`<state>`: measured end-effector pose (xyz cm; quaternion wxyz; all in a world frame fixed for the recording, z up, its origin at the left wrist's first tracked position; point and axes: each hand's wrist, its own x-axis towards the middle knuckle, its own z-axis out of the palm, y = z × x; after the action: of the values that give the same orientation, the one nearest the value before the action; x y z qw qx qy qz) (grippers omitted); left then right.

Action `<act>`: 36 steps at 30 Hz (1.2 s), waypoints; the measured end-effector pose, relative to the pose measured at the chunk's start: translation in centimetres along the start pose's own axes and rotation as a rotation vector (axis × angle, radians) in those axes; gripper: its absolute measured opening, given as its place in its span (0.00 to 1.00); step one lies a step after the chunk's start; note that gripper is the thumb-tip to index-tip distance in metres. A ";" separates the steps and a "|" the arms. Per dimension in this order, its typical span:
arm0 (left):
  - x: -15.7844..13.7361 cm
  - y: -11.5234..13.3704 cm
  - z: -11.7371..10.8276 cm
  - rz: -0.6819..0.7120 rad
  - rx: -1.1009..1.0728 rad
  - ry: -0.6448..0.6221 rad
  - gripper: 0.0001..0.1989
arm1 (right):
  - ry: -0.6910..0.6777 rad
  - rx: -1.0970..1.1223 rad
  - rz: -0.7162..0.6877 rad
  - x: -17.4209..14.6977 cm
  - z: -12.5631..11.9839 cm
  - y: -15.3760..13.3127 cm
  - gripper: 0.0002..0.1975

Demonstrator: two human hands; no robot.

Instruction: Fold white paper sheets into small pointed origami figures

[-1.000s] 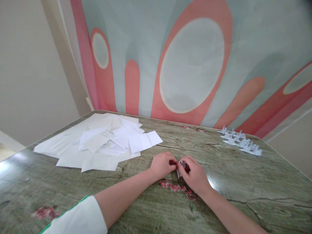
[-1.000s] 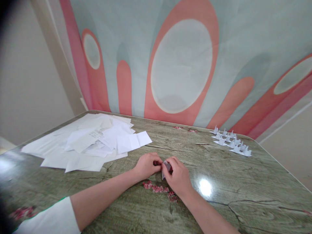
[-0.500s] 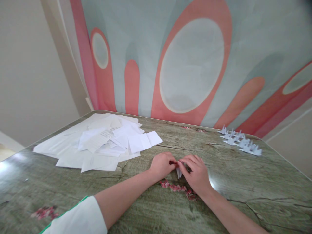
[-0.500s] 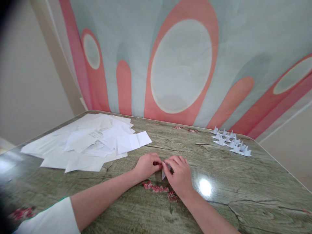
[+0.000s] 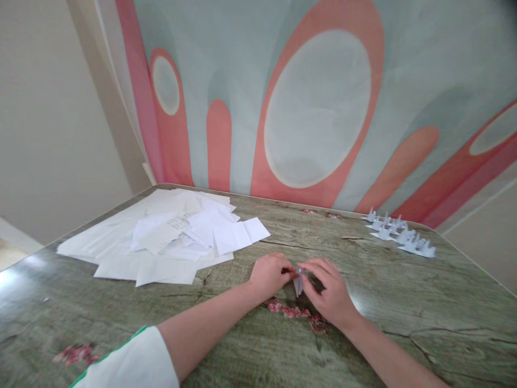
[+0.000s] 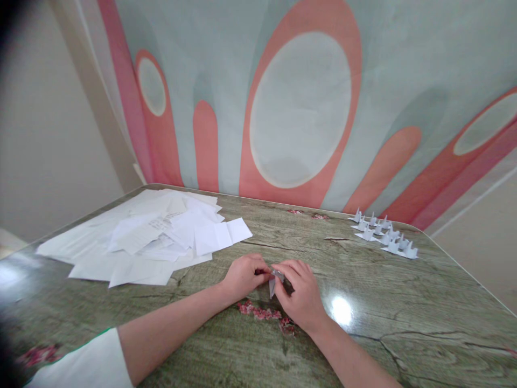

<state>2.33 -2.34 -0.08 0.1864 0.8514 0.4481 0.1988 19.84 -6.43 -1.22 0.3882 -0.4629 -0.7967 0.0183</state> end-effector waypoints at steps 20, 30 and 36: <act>0.1 0.3 -0.4 -0.009 -0.018 -0.019 0.07 | -0.036 0.109 0.001 0.2 0.0 0.3 0.07; 0.1 0.1 -0.2 -0.002 -0.017 -0.018 0.06 | -0.034 0.154 0.048 0.4 0.3 0.3 0.07; 0.1 0.0 -0.1 -0.002 -0.011 -0.012 0.06 | -0.027 0.149 0.027 0.3 -0.1 -0.2 0.08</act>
<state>2.32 -2.28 0.06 0.1940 0.8513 0.4465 0.1959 19.67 -6.29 -0.93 0.4105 -0.4430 -0.7920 0.0892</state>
